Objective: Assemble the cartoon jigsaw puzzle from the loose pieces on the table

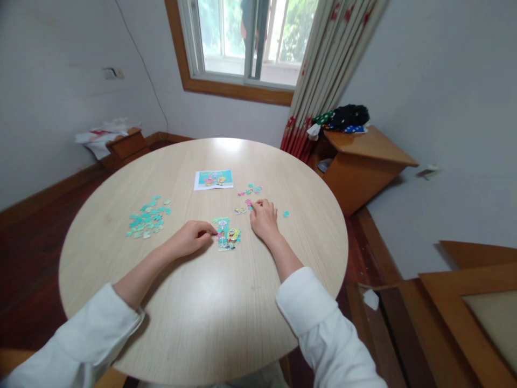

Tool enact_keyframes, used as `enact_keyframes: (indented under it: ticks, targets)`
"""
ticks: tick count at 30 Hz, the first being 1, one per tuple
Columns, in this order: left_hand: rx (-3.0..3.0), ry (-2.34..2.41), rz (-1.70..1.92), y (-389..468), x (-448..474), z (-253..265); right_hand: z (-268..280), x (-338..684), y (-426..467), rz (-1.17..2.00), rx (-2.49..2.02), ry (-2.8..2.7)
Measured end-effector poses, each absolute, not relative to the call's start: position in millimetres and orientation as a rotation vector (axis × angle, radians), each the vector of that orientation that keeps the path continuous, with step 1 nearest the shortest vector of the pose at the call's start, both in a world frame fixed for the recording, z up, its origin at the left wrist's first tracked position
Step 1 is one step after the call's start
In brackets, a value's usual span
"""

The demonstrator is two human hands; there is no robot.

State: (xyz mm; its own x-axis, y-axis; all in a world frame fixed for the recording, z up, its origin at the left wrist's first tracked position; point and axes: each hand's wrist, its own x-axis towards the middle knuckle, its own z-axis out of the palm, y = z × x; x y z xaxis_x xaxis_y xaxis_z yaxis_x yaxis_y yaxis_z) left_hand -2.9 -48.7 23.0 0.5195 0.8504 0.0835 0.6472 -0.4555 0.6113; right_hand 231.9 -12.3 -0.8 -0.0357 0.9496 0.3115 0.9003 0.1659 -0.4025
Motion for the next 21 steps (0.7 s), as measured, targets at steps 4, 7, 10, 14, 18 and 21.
enact_keyframes:
  ticks: [4, 7, 10, 14, 18, 21]
  targets:
    - [2.255, 1.229, 0.517, -49.0, -2.5, 25.0, 0.3, 230.1, -14.0, 0.126, -1.775, -1.945]
    - [2.261, 1.237, 0.528, -49.1, -2.3, 26.0, 2.7, 228.6, -15.8, 0.117, -1.804, -1.954]
    - [2.257, 1.246, 0.576, -49.2, -2.5, 26.4, 4.2, 228.1, -17.3, 0.121, -1.824, -1.971]
    - [2.233, 1.268, 0.637, -49.3, -3.3, 26.9, 3.7, 229.2, -17.5, 0.117, -1.829, -1.963]
    - [2.224, 1.281, 0.636, -49.5, -3.2, 28.0, 2.9, 231.1, -16.3, 0.118, -1.817, -1.948]
    - [2.228, 1.291, 0.633, -49.5, -2.9, 28.7, 3.2, 231.8, -15.6, 0.117, -1.805, -1.946]
